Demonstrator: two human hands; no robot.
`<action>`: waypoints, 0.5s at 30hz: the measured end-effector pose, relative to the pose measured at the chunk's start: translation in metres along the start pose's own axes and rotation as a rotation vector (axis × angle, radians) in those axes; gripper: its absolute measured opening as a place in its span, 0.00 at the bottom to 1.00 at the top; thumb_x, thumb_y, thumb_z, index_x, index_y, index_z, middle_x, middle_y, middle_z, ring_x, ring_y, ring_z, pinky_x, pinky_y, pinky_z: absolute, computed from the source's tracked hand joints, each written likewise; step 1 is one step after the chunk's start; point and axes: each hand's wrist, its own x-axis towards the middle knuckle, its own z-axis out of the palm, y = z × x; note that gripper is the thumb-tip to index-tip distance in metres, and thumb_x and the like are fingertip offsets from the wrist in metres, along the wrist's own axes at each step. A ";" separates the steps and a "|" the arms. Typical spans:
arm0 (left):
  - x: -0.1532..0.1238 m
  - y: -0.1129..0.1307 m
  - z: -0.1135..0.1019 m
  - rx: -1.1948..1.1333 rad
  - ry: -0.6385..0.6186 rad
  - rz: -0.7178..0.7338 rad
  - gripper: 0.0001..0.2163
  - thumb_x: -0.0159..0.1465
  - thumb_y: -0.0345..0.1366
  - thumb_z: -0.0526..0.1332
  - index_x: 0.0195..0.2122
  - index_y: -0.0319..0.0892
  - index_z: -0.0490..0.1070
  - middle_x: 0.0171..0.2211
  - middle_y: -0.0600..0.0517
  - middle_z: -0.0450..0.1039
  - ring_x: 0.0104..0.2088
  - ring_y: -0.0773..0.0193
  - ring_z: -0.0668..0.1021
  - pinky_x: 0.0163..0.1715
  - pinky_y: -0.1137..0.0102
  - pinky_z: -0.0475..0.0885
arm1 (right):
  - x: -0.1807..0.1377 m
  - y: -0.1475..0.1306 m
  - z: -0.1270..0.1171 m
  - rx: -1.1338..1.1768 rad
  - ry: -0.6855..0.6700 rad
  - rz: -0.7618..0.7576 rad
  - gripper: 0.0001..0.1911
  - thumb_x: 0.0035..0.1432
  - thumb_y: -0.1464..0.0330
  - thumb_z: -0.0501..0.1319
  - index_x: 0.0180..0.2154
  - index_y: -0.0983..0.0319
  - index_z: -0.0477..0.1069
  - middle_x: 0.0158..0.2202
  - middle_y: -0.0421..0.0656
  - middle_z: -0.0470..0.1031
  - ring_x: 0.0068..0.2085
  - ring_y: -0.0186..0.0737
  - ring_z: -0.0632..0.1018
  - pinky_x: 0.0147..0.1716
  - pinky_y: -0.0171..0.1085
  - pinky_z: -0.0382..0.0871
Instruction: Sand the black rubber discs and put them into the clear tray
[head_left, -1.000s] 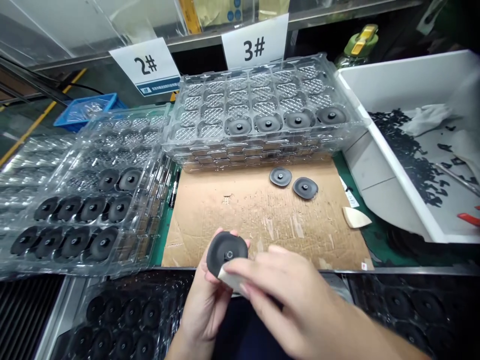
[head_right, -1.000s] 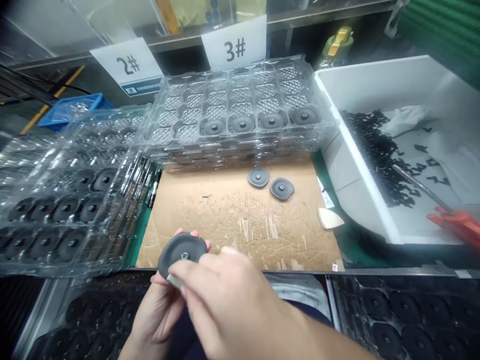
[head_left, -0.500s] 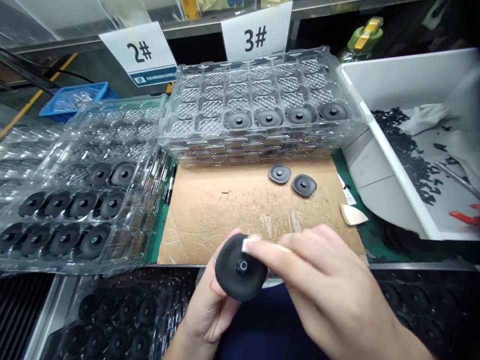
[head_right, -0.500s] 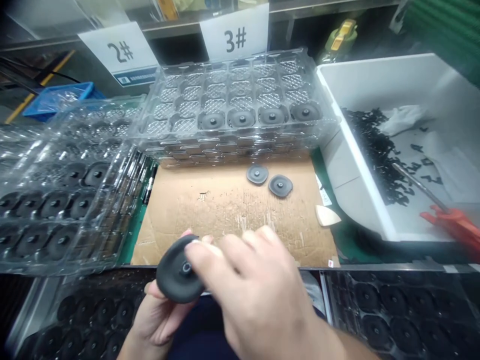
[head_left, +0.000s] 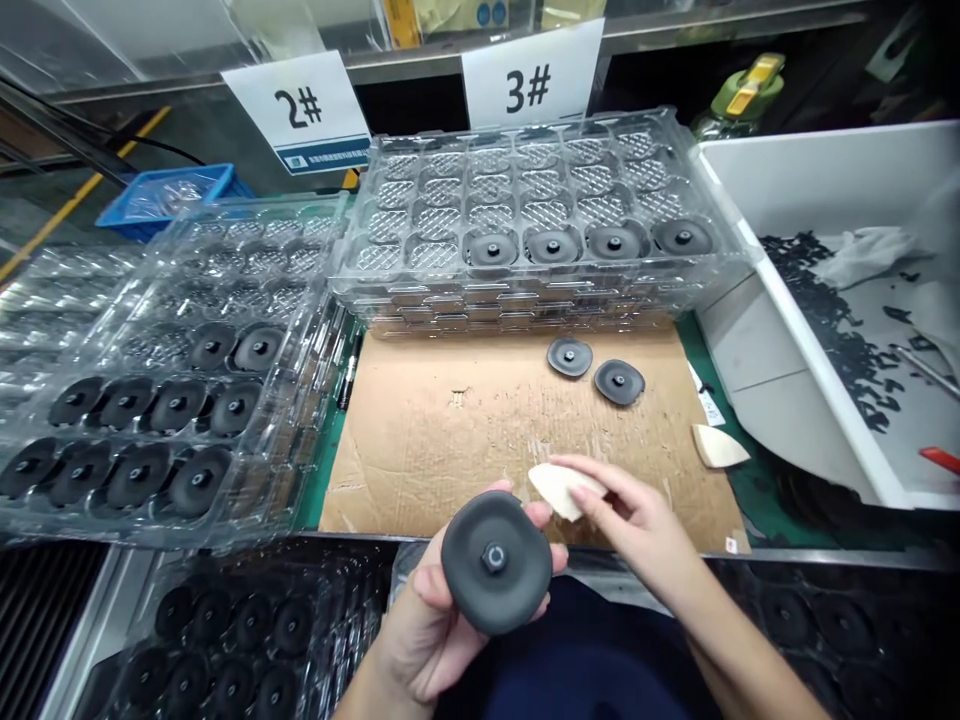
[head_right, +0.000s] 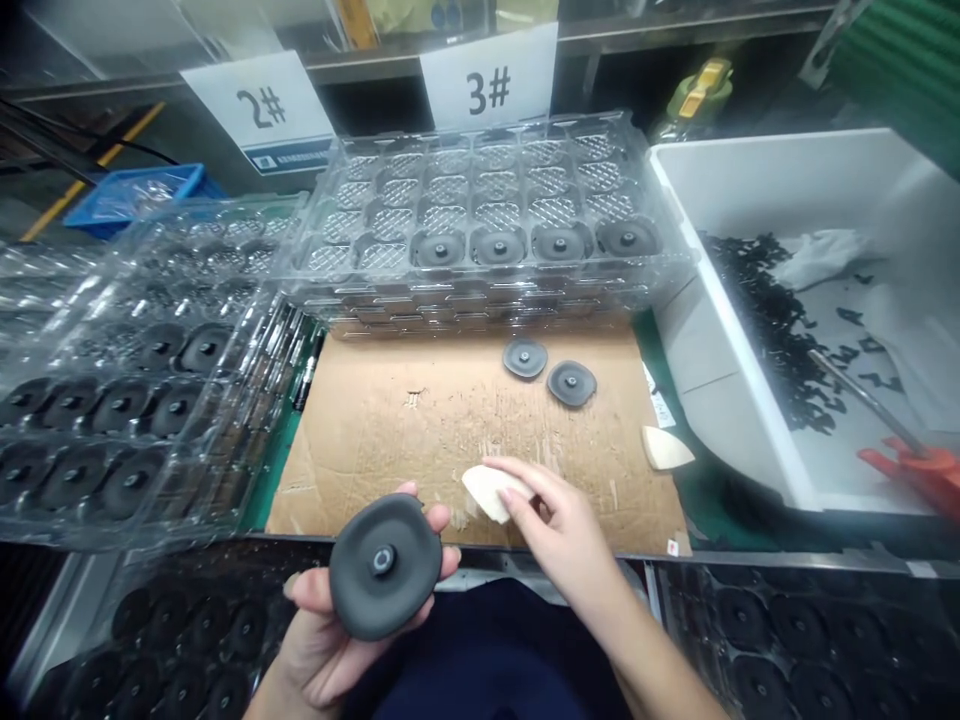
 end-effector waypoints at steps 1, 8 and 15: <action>0.000 0.000 0.000 -0.003 -0.008 -0.006 0.25 0.48 0.43 0.68 0.48 0.47 0.70 0.49 0.47 0.73 0.47 0.51 0.75 0.40 0.67 0.74 | -0.004 0.005 0.004 -0.026 -0.020 0.011 0.15 0.60 0.63 0.53 0.46 0.57 0.70 0.47 0.44 0.73 0.48 0.44 0.73 0.45 0.43 0.69; 0.001 0.001 0.000 0.006 -0.025 -0.019 0.26 0.49 0.44 0.67 0.50 0.46 0.68 0.50 0.47 0.72 0.48 0.51 0.74 0.42 0.68 0.74 | -0.004 0.020 0.011 -0.132 -0.024 0.003 0.15 0.60 0.65 0.52 0.46 0.58 0.70 0.45 0.44 0.74 0.46 0.44 0.74 0.43 0.42 0.70; 0.000 -0.007 -0.005 0.023 -0.028 -0.013 0.27 0.49 0.45 0.67 0.50 0.46 0.67 0.50 0.47 0.72 0.47 0.51 0.75 0.43 0.67 0.73 | -0.010 -0.033 -0.016 -0.158 0.137 -0.191 0.13 0.60 0.68 0.55 0.47 0.54 0.68 0.45 0.40 0.73 0.45 0.39 0.73 0.36 0.33 0.68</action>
